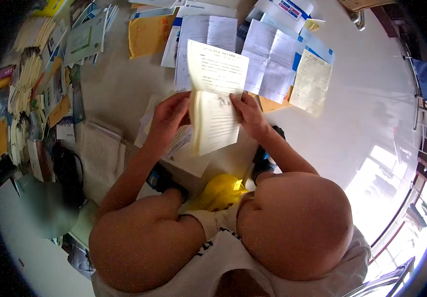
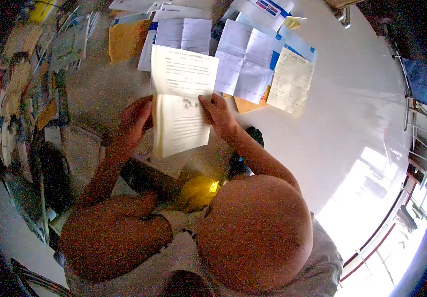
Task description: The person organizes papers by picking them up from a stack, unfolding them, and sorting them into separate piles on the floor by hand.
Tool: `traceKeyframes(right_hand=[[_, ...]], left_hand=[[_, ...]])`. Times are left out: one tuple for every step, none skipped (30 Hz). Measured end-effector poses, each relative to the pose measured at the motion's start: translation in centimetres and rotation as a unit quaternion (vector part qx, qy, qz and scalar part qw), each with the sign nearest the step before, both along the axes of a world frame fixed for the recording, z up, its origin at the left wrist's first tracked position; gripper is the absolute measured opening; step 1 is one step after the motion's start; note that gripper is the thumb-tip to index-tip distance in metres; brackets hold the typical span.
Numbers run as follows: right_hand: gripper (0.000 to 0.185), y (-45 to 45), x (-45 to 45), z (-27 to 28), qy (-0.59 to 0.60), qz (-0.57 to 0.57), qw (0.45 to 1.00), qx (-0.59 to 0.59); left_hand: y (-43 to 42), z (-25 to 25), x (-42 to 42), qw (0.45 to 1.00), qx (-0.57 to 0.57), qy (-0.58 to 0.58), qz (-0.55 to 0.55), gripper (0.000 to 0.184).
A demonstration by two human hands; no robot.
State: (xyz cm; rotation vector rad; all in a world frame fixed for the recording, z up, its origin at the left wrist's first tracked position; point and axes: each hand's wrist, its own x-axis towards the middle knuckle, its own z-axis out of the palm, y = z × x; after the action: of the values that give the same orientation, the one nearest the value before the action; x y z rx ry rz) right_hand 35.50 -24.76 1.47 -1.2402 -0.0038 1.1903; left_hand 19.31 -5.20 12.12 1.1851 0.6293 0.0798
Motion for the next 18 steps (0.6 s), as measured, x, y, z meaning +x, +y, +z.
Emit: traceKeyframes(right_hand=[[0.026, 0.0, 0.0, -0.1, 0.022, 0.003, 0.999, 0.024], [0.026, 0.1, -0.4, -0.1, 0.026, 0.006, 0.999, 0.024], [0.029, 0.6, -0.6, 0.5, 0.066, -0.033, 0.997, 0.039], [0.031, 0.9, -0.8, 0.8, 0.106, -0.072, 0.990, 0.053], [0.035, 0.3, -0.6, -0.7, 0.108, -0.044, 0.990, 0.080], [0.035, 0.5, -0.7, -0.4, 0.109, -0.042, 0.990, 0.080], [0.036, 0.6, -0.8, -0.1, 0.117, -0.040, 0.989, 0.084], [0.037, 0.7, -0.9, 0.2, 0.126, -0.038, 0.987, 0.087], [0.039, 0.8, -1.1, 0.7, 0.158, -0.039, 0.982, 0.093], [0.039, 0.8, -1.2, 0.2, 0.159, -0.039, 0.982, 0.093], [0.037, 0.7, -1.4, -0.9, 0.219, -0.040, 0.972, 0.073], [0.035, 0.8, -1.6, -1.4, 0.278, -0.044, 0.958, 0.051], [0.033, 0.6, -1.8, -1.9, 0.307, -0.048, 0.950, 0.038], [0.031, 0.5, -2.1, -2.4, 0.314, -0.050, 0.948, 0.029], [0.030, 0.4, -2.4, -2.4, 0.275, -0.051, 0.960, 0.020], [0.029, 0.4, -2.6, -2.4, 0.226, -0.048, 0.973, 0.012], [0.028, 0.4, -2.8, -2.4, 0.165, -0.044, 0.985, 0.001], [0.027, 0.4, -2.8, -2.6, 0.094, -0.039, 0.995, -0.015]], left_hand=[[-0.5, 0.4, 0.6, 0.999, -0.024, 0.020, 0.006, 0.034], [-0.5, 0.5, 0.9, 1.000, -0.019, 0.004, -0.023, 0.033], [-0.5, 0.5, 1.0, 0.999, -0.026, 0.001, -0.019, 0.032], [-0.6, 0.4, 1.0, 0.999, -0.034, -0.002, -0.015, 0.031], [-0.6, -0.1, 0.9, 0.999, -0.034, 0.000, -0.012, 0.031], [-0.6, -0.7, 1.0, 0.998, 0.048, -0.008, -0.027, 0.030], [-0.7, -1.2, 1.1, 0.990, 0.130, -0.016, -0.044, 0.029], [-0.8, -1.4, 0.9, 0.991, 0.129, -0.014, -0.044, 0.029], [-1.1, -1.2, 1.0, 0.995, 0.097, 0.008, -0.037, 0.028], [-1.3, -1.1, 1.1, 0.997, 0.065, 0.030, -0.031, 0.028], [-1.5, -0.8, 1.2, 0.997, 0.065, 0.030, -0.032, 0.028], [-1.8, -0.7, 1.4, 0.998, 0.041, 0.038, -0.031, 0.028], [-1.9, -0.6, 1.5, 0.998, 0.017, 0.044, -0.032, 0.028], [-2.1, -0.8, 1.4, 0.998, 0.015, 0.042, -0.033, 0.028], [-2.2, -1.1, 1.3, 0.999, 0.016, 0.025, -0.042, 0.029], [-2.3, -1.4, 1.1, 0.999, 0.017, 0.009, -0.051, 0.031], [-2.4, -1.9, 0.9, 0.999, 0.016, 0.008, -0.050, 0.031], [-2.5, -2.0, 0.9, 0.998, 0.030, 0.020, -0.059, 0.035]])
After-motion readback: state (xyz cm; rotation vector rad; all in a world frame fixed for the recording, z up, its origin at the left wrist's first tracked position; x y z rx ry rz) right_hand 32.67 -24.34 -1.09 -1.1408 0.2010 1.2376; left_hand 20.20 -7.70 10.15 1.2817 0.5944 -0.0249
